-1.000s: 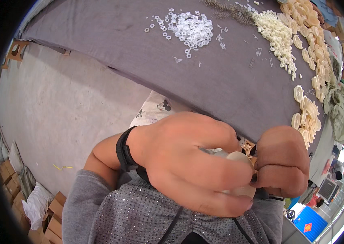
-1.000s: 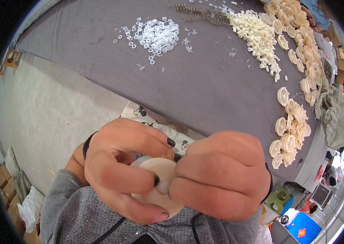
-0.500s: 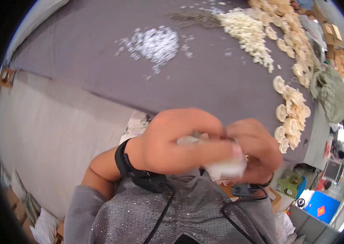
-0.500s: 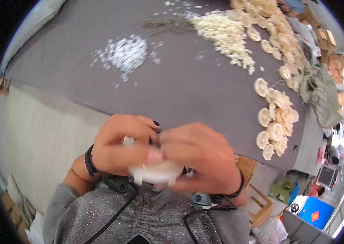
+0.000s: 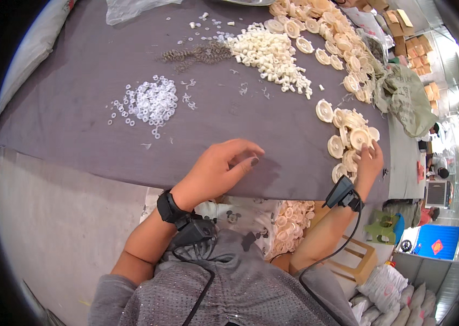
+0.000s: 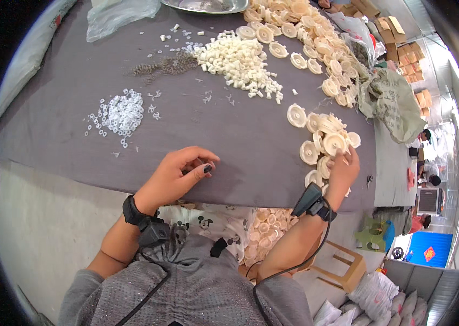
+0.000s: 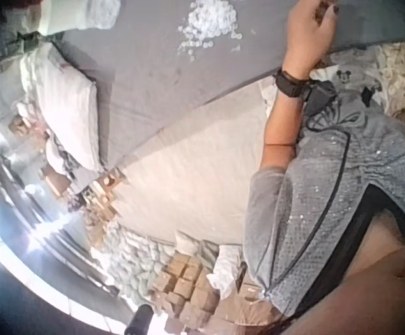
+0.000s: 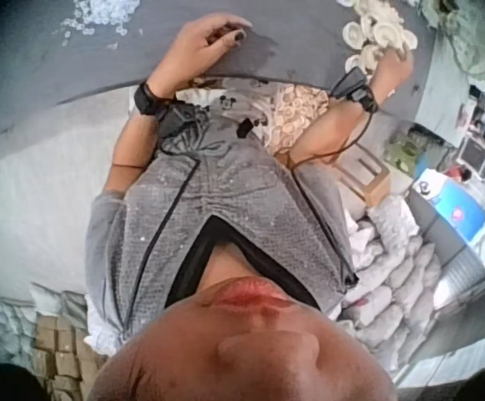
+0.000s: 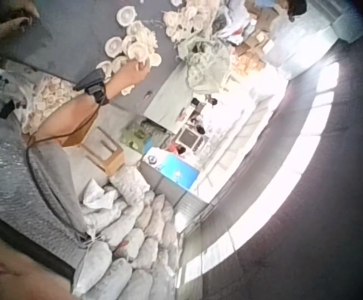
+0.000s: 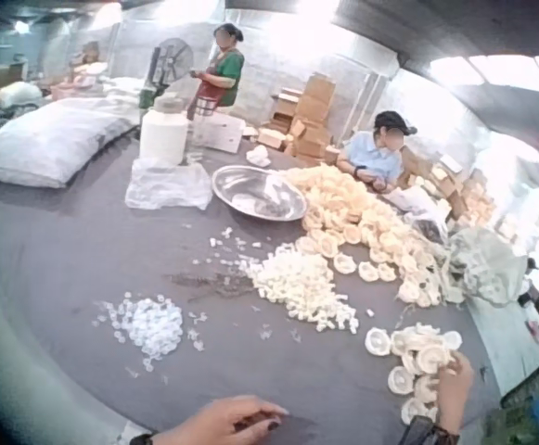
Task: The person picks up a plastic base, inserts a white plastic pin and a small metal spring into it, and then snaps a plastic cap onto the assembly. After completing the unit, the person places it into a cardboard box and repeats the process.
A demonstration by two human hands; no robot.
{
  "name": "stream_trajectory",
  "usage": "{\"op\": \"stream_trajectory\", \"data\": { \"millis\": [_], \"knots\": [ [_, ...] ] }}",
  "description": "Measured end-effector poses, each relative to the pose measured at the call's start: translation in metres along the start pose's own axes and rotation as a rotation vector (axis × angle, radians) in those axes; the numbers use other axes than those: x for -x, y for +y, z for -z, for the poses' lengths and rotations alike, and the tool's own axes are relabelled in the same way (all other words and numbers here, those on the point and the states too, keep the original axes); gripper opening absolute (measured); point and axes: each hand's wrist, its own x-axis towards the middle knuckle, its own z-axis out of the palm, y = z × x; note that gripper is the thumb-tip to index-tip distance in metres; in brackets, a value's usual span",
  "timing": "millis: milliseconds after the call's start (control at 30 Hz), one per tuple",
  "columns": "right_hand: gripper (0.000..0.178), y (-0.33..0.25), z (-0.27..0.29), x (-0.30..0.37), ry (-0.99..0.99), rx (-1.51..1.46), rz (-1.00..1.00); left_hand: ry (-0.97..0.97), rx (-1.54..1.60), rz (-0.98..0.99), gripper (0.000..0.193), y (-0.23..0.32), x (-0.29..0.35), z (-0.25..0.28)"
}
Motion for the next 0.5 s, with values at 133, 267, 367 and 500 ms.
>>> {"op": "stream_trajectory", "data": {
  "millis": [133, 267, 367, 500],
  "knots": [
    [0.033, -0.022, -0.017, 0.004, 0.279, 0.417, 0.200, 0.028, 0.033, -0.046, 0.017, -0.006, 0.002, 0.000],
    [0.027, -0.053, -0.071, 0.028, 0.136, 0.273, 0.332, 0.020, -0.026, -0.106, 0.016, -0.008, 0.002, 0.000],
    [0.024, -0.086, -0.124, 0.060, -0.412, 0.113, 0.444, 0.047, -0.084, -0.159, 0.013, -0.008, 0.004, 0.001],
    [0.023, -0.103, -0.179, 0.089, -0.812, 0.177, 0.507, 0.016, -0.156, -0.167, 0.010, -0.009, 0.006, 0.004]
  ]
}}
